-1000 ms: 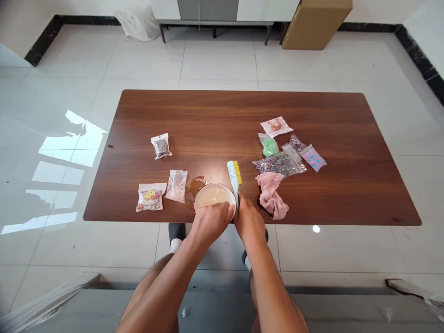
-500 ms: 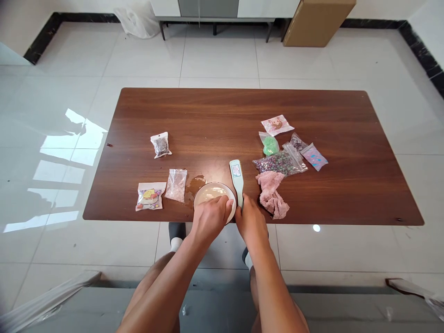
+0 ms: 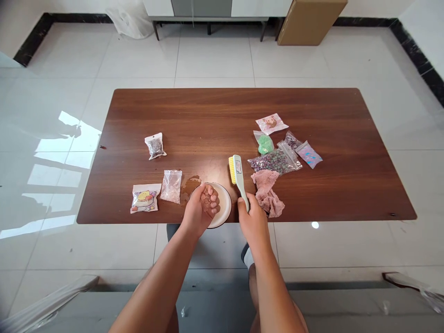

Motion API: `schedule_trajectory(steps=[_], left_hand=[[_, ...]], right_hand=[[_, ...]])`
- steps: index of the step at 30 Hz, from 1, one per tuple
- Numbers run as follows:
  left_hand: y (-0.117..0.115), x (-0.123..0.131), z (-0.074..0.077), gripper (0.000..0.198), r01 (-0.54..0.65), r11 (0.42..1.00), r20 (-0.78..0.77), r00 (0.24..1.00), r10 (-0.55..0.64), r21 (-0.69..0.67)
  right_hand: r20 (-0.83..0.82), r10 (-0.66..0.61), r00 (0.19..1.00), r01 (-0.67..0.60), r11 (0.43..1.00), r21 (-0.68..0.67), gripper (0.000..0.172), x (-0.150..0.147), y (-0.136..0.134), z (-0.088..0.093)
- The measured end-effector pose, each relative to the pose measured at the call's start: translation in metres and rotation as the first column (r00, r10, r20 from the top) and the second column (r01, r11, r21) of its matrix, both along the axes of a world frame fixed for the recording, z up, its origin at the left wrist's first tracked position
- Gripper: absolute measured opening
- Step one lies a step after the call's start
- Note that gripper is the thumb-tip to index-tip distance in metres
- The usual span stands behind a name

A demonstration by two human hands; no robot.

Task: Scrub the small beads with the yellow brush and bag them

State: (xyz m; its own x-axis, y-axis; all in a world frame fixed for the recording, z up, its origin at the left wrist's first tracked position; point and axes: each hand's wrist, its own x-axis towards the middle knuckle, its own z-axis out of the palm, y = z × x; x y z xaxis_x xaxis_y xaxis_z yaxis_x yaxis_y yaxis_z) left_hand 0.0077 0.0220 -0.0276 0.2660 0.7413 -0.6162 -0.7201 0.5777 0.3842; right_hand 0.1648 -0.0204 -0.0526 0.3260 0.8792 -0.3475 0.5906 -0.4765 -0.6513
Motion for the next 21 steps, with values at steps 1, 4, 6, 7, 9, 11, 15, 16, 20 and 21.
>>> schedule_trajectory(steps=[1,4,6,7,9,11,15,16,20,21], left_hand=[[0.001,0.000,0.000,0.030,-0.019,1.000,0.055,0.998,0.020,-0.016],[0.001,0.000,-0.001,0.032,-0.085,0.992,0.146,0.984,0.098,-0.088],[0.002,0.001,-0.001,0.031,-0.150,0.978,0.145,0.975,0.170,-0.144],[0.002,0.001,-0.001,0.026,-0.183,0.970,0.131,0.970,0.205,-0.163],[0.002,0.001,-0.001,0.014,-0.229,0.959,0.105,0.963,0.248,-0.166],[0.001,0.001,0.000,0.019,-0.238,0.961,0.098,0.962,0.253,-0.143],[-0.001,-0.003,-0.001,0.028,-0.215,0.975,0.089,0.971,0.220,-0.062],[-0.001,-0.004,-0.001,0.029,-0.217,0.975,0.082,0.972,0.219,-0.039],[0.003,-0.005,0.001,0.032,-0.216,0.975,-0.007,0.976,0.216,0.049],[0.003,-0.005,0.002,0.033,-0.212,0.975,-0.038,0.976,0.215,0.073]], right_hand=[[-0.019,-0.009,1.000,0.010,1.000,0.024,0.046,0.001,-0.002,0.000],[-0.077,-0.013,0.997,0.021,0.995,0.096,0.052,0.002,-0.008,0.002],[-0.180,-0.014,0.983,0.035,0.993,0.115,0.058,0.001,-0.012,0.003],[-0.257,-0.019,0.966,0.049,0.993,0.112,0.062,0.001,-0.014,0.004],[-0.409,-0.028,0.912,0.078,0.991,0.107,0.065,-0.001,-0.018,0.006],[-0.490,-0.023,0.871,0.109,0.983,0.146,0.062,-0.004,-0.022,0.009],[-0.528,0.025,0.849,0.133,0.957,0.259,0.051,-0.009,-0.035,0.016],[-0.532,0.048,0.845,0.118,0.955,0.274,0.049,-0.010,-0.039,0.019],[-0.375,0.254,0.891,-0.119,0.931,0.346,0.044,-0.013,-0.049,0.030],[-0.292,0.314,0.903,-0.199,0.911,0.362,0.044,-0.014,-0.049,0.032]])
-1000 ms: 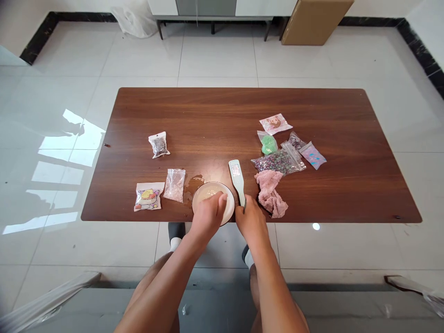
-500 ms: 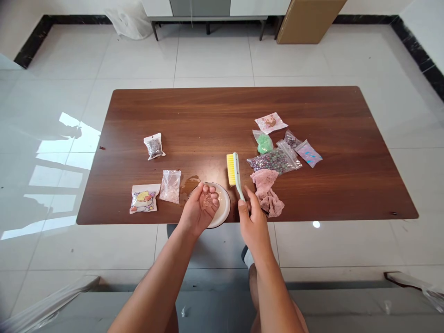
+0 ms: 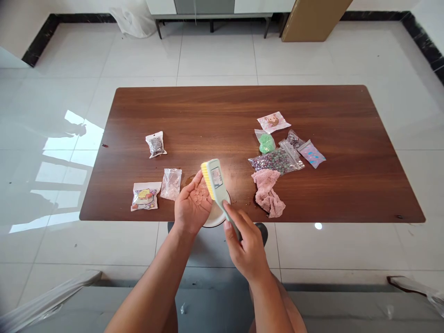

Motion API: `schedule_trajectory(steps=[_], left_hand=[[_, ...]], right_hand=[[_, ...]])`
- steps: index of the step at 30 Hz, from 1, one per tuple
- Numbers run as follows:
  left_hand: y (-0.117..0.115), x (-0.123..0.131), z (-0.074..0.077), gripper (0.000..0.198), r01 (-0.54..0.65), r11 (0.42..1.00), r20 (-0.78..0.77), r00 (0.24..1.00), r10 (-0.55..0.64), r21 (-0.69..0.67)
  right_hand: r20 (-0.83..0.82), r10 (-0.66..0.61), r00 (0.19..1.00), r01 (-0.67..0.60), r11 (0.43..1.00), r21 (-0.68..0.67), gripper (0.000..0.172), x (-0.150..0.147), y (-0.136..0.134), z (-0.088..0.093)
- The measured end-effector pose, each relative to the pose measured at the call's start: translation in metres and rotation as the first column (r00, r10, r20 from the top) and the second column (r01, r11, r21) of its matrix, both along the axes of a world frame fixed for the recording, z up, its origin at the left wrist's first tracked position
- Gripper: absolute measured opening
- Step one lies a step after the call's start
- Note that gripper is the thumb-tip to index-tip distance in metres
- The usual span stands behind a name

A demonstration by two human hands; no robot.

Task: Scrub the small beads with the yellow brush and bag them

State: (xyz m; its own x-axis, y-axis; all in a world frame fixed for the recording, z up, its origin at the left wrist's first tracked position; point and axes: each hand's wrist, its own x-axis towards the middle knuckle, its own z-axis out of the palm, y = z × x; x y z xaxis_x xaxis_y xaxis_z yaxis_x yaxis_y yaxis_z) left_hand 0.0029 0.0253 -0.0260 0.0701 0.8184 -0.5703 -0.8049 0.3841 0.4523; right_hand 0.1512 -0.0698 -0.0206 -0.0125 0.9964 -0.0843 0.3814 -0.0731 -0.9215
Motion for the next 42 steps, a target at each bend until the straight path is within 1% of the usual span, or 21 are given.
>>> schedule_trajectory(steps=[3,5,7,10,13,16,18,20,23,26,29,33,36,39,42], left_hand=[[-0.001,0.002,0.002,0.034,0.004,0.999,-0.048,0.999,-0.002,0.041],[-0.004,0.004,0.002,0.035,-0.009,0.999,-0.038,0.999,0.011,0.043],[-0.006,0.004,0.001,0.040,-0.047,0.998,-0.050,0.998,0.049,0.035],[-0.007,0.000,0.000,0.049,-0.091,0.996,-0.100,0.991,0.093,0.022],[-0.004,-0.007,0.000,0.054,-0.059,0.998,-0.150,0.987,0.061,0.019],[-0.002,-0.010,0.000,0.059,-0.017,1.000,-0.219,0.975,0.021,0.020],[-0.003,-0.008,0.000,0.061,0.004,1.000,-0.256,0.967,0.004,0.029],[-0.005,-0.002,0.000,0.058,0.022,0.999,-0.247,0.969,-0.011,0.042],[-0.009,0.008,0.000,0.049,0.045,0.998,-0.133,0.990,-0.038,0.050],[-0.011,0.015,-0.001,0.046,0.045,0.998,-0.026,0.999,-0.043,0.054],[-0.010,0.016,-0.001,0.047,0.010,0.999,0.007,1.000,-0.011,0.042],[-0.005,0.013,0.002,0.049,-0.059,0.997,0.031,0.998,0.060,-0.046],[-0.004,0.011,0.007,0.048,-0.100,0.991,0.085,0.991,0.107,-0.088],[-0.009,0.013,0.008,0.052,-0.061,0.996,0.095,0.993,0.067,-0.066],[-0.015,0.016,0.007,0.059,-0.006,1.000,0.052,0.999,0.004,0.021]], right_hand=[[0.221,0.090,0.971,-0.102,0.994,0.047,0.046,-0.006,0.000,0.004],[0.286,0.131,0.949,-0.141,0.990,0.015,0.047,-0.012,0.000,0.006],[0.270,0.181,0.946,-0.178,0.983,-0.035,0.048,-0.016,-0.001,0.007],[0.147,0.249,0.957,-0.231,0.964,-0.130,0.046,-0.016,-0.003,0.013],[0.039,0.305,0.952,-0.292,0.937,-0.191,0.044,-0.010,-0.003,0.018],[0.047,0.340,0.939,-0.327,0.928,-0.178,0.044,-0.004,-0.002,0.017],[0.102,0.335,0.937,-0.318,0.936,-0.151,0.045,-0.004,-0.001,0.013],[0.146,0.315,0.938,-0.294,0.944,-0.149,0.048,-0.006,0.001,0.009],[0.167,0.288,0.943,-0.262,0.951,-0.164,0.055,-0.010,0.004,0.005],[0.188,0.259,0.947,-0.234,0.961,-0.145,0.054,-0.011,0.006,0.006],[0.205,0.237,0.950,-0.217,0.969,-0.114,0.053,-0.012,0.006,0.008],[0.194,0.185,0.963,-0.177,0.982,-0.060,0.053,-0.013,0.005,0.007],[0.215,0.196,0.957,-0.194,0.981,-0.029,0.054,-0.014,0.006,0.005],[0.290,0.201,0.936,-0.214,0.977,0.016,0.054,-0.016,0.007,0.001],[0.380,0.148,0.913,-0.187,0.980,0.068,0.054,-0.018,0.009,0.000]])
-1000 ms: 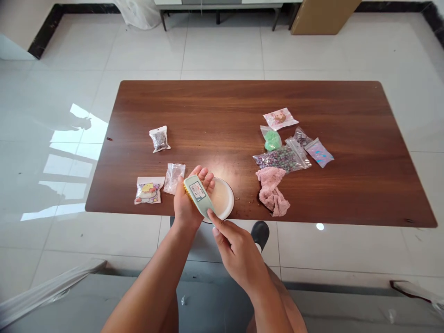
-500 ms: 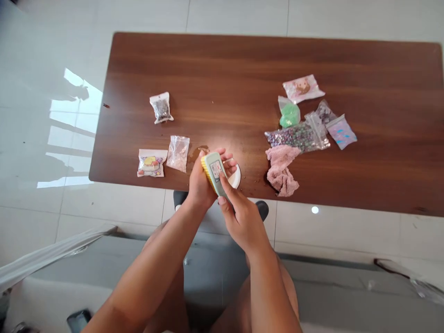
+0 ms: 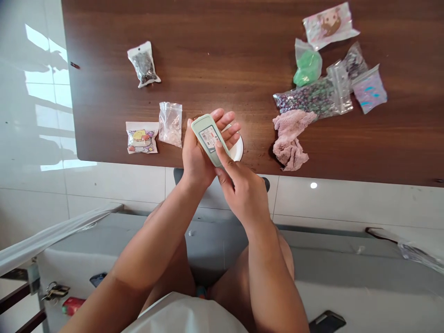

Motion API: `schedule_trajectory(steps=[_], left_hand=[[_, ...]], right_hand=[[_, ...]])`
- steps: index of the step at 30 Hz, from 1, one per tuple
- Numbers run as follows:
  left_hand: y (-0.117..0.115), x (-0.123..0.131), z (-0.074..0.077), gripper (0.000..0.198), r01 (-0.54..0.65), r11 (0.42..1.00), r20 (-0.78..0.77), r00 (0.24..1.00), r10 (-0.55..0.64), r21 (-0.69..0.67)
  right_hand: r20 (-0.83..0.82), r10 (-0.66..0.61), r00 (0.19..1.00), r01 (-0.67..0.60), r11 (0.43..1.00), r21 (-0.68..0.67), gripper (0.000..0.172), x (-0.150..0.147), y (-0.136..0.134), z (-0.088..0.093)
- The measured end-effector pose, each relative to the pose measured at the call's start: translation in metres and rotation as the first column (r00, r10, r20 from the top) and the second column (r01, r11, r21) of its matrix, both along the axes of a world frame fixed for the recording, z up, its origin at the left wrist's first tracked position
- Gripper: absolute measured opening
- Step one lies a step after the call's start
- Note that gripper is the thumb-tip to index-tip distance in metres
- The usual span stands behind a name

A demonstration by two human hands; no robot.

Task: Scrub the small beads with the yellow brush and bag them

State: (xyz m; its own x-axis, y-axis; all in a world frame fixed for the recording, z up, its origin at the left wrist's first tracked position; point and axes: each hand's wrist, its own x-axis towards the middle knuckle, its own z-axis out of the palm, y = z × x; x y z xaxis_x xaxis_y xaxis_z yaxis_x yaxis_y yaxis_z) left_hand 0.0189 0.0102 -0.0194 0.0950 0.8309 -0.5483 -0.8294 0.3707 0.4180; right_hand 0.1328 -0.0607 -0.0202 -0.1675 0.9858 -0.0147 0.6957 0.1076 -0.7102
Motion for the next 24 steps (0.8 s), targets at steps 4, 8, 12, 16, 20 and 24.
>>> schedule_trajectory(steps=[4,8,12,16,20,24], left_hand=[[-0.003,-0.001,-0.002,0.059,-0.024,0.999,-0.009,1.000,0.025,0.047],[0.000,-0.006,0.000,0.051,-0.053,0.998,0.055,0.997,0.052,0.025],[0.002,-0.010,0.001,0.055,-0.075,0.992,0.080,0.993,0.083,-0.100],[0.001,-0.009,-0.002,0.056,-0.039,0.999,0.076,0.996,0.040,-0.014],[-0.001,-0.005,-0.003,0.060,0.053,0.998,0.071,0.996,-0.051,-0.025],[-0.001,-0.006,0.001,0.058,0.036,0.998,0.066,0.997,-0.033,-0.045]], right_hand=[[-0.040,-0.001,0.999,0.001,1.000,-0.015,0.053,-0.002,0.001,0.003],[-0.084,0.024,0.996,-0.030,0.997,-0.074,0.054,-0.003,0.000,0.007],[-0.083,-0.031,0.996,0.028,0.999,-0.038,0.054,-0.005,-0.001,0.007],[-0.089,-0.011,0.996,0.005,0.998,-0.067,0.056,-0.006,0.000,0.003],[-0.050,-0.009,0.999,0.010,1.000,0.021,0.056,-0.007,0.001,-0.002],[-0.017,-0.049,0.999,0.051,0.995,0.081,0.057,-0.007,0.000,-0.002]])
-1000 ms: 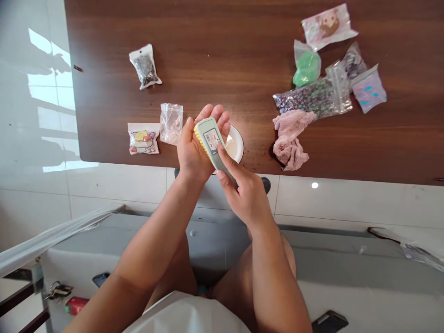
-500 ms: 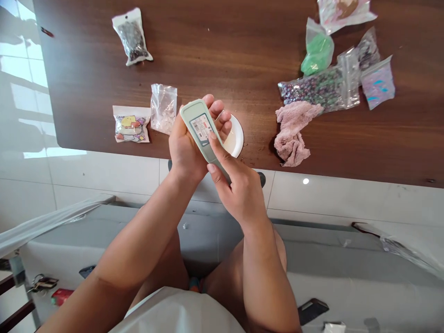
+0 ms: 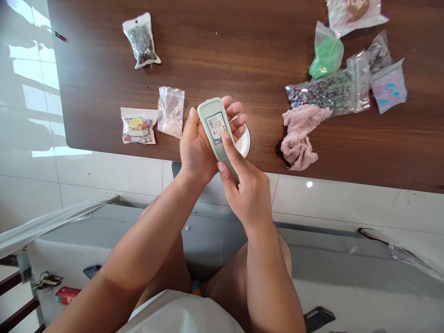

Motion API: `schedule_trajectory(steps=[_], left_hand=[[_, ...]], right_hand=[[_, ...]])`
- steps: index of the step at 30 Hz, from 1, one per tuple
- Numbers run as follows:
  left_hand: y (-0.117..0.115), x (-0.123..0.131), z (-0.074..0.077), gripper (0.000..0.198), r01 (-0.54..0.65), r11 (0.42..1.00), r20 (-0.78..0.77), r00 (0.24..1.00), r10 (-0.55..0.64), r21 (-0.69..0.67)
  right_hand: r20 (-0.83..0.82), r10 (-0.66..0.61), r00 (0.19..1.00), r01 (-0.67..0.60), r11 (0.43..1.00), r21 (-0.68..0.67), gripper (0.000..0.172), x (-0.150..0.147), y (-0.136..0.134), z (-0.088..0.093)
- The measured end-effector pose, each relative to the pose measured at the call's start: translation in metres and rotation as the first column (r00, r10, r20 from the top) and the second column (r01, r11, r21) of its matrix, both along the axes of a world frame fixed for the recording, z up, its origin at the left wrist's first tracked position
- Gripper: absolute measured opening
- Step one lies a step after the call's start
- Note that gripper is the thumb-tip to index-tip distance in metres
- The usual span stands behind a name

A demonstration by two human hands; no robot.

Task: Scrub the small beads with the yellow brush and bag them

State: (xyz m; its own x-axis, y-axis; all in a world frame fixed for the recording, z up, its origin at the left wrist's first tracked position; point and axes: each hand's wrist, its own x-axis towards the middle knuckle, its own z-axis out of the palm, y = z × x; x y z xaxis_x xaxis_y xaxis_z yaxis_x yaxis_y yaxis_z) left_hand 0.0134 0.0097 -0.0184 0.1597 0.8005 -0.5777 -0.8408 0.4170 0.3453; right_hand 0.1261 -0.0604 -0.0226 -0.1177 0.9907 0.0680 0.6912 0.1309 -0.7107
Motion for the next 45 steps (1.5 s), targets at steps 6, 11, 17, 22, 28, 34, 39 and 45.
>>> schedule_trajectory(steps=[6,11,17,22,28,34,39,45], left_hand=[[0.002,-0.007,0.001,0.048,-0.075,0.997,0.055,0.996,0.073,0.026],[0.003,-0.009,-0.001,0.045,-0.074,0.997,0.051,0.996,0.073,0.013],[0.006,-0.009,0.004,0.046,-0.097,0.992,-0.008,0.995,0.097,-0.078],[0.003,-0.009,0.002,0.044,-0.079,0.996,0.001,0.997,0.079,-0.027],[-0.006,-0.005,0.002,0.038,-0.003,1.000,-0.027,1.000,0.003,0.022],[-0.006,-0.003,0.000,0.035,-0.011,1.000,0.011,1.000,0.011,-0.022],[-0.005,-0.003,0.001,0.039,-0.005,1.000,-0.010,1.000,0.005,0.018],[0.002,-0.009,0.006,0.051,-0.038,0.990,0.005,0.999,0.038,0.139]], right_hand=[[-0.141,0.078,0.987,-0.085,0.995,-0.046,0.058,-0.001,-0.002,0.005],[-0.136,0.036,0.990,-0.041,0.999,-0.033,0.058,-0.002,-0.003,0.005],[-0.065,0.035,0.997,-0.036,0.999,-0.006,0.059,0.000,-0.002,0.003],[-0.033,0.063,0.997,-0.064,0.997,-0.031,0.059,0.000,-0.003,0.003],[-0.030,0.050,0.998,-0.051,0.997,-0.053,0.060,-0.002,-0.006,0.004],[-0.031,0.051,0.998,-0.053,0.996,-0.071,0.062,-0.008,-0.009,0.007],[-0.017,0.048,0.999,-0.049,0.994,-0.093,0.064,-0.010,-0.010,0.009],[-0.004,0.013,1.000,-0.013,0.997,-0.071,0.060,-0.009,-0.012,0.011]])
